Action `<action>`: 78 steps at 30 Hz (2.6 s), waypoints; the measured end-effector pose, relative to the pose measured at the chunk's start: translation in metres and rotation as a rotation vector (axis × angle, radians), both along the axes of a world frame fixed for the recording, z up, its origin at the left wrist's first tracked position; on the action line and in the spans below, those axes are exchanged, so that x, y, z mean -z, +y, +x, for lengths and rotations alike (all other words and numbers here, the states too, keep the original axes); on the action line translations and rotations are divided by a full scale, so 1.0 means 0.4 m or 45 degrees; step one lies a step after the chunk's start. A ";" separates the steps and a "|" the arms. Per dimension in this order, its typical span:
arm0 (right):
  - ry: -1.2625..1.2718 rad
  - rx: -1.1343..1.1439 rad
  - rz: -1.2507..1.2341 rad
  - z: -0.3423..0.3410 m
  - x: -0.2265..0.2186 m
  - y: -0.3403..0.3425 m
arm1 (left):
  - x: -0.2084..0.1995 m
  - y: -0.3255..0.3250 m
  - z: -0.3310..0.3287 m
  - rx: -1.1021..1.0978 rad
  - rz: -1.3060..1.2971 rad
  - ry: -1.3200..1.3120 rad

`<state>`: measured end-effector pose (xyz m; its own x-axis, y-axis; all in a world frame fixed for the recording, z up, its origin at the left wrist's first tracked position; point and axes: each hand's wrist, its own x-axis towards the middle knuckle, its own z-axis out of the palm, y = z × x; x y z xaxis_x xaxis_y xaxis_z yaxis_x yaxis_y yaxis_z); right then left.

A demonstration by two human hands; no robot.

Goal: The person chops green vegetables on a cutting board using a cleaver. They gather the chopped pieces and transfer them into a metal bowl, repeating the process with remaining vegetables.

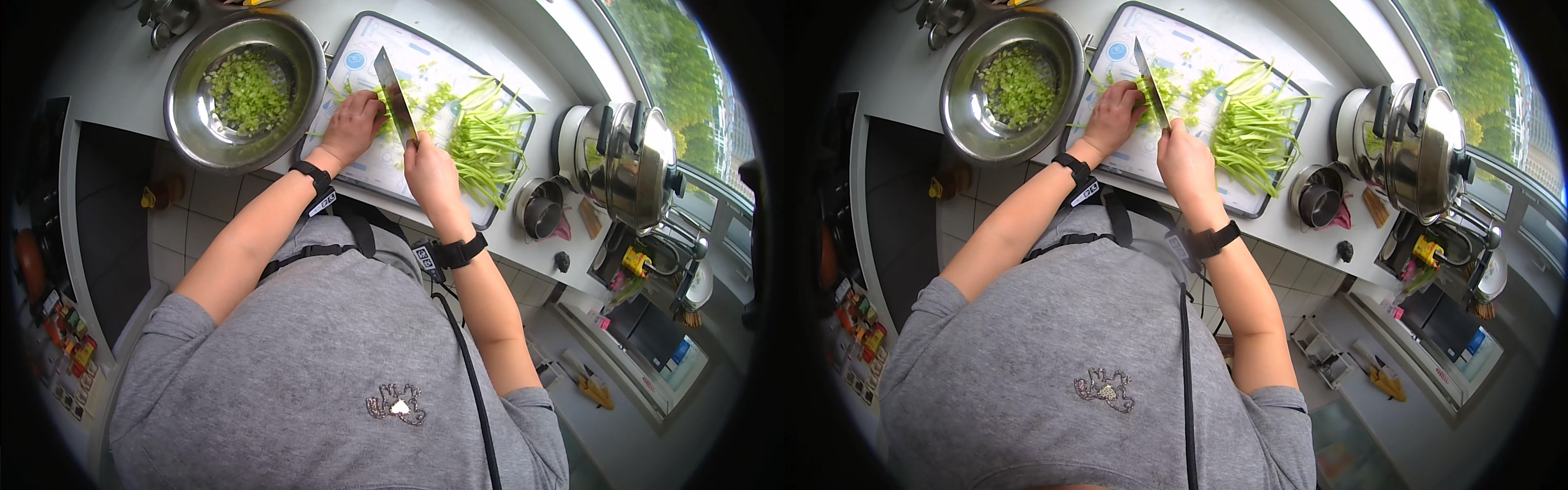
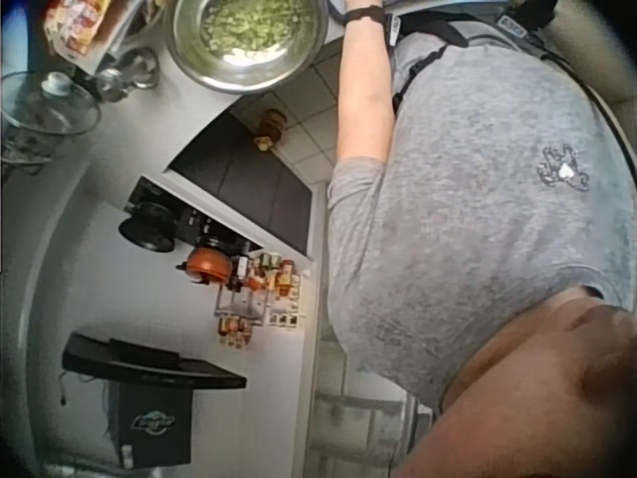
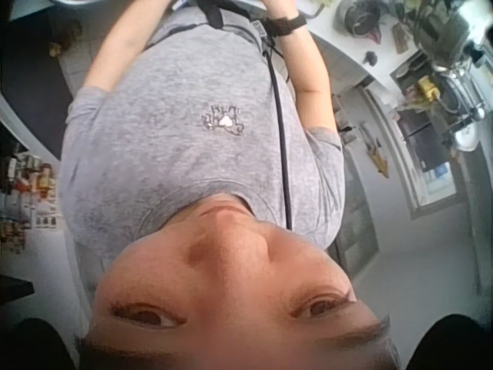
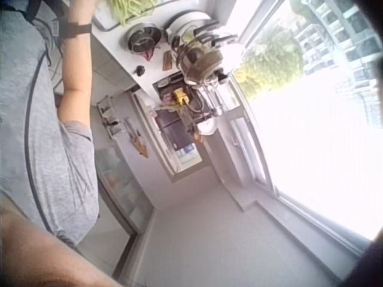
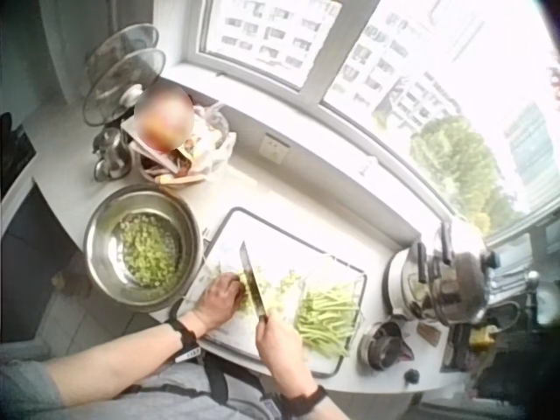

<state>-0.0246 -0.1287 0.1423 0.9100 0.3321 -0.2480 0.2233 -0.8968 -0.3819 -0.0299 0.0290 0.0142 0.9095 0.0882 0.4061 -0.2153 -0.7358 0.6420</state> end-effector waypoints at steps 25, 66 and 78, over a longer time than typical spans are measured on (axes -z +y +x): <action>0.099 0.153 0.211 -0.079 0.003 -0.014 | -0.027 0.003 0.010 0.001 0.016 0.044; 0.076 0.114 0.111 0.001 0.086 0.036 | -0.020 0.005 0.015 0.011 -0.045 -0.023; 0.184 0.104 0.064 -0.030 0.020 -0.006 | -0.017 0.004 0.014 -0.022 -0.059 -0.023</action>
<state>-0.0365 -0.1312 0.1344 0.8905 0.2737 -0.3633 0.0896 -0.8886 -0.4497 -0.0241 0.0305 0.0211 0.9003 0.1234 0.4175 -0.2144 -0.7090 0.6718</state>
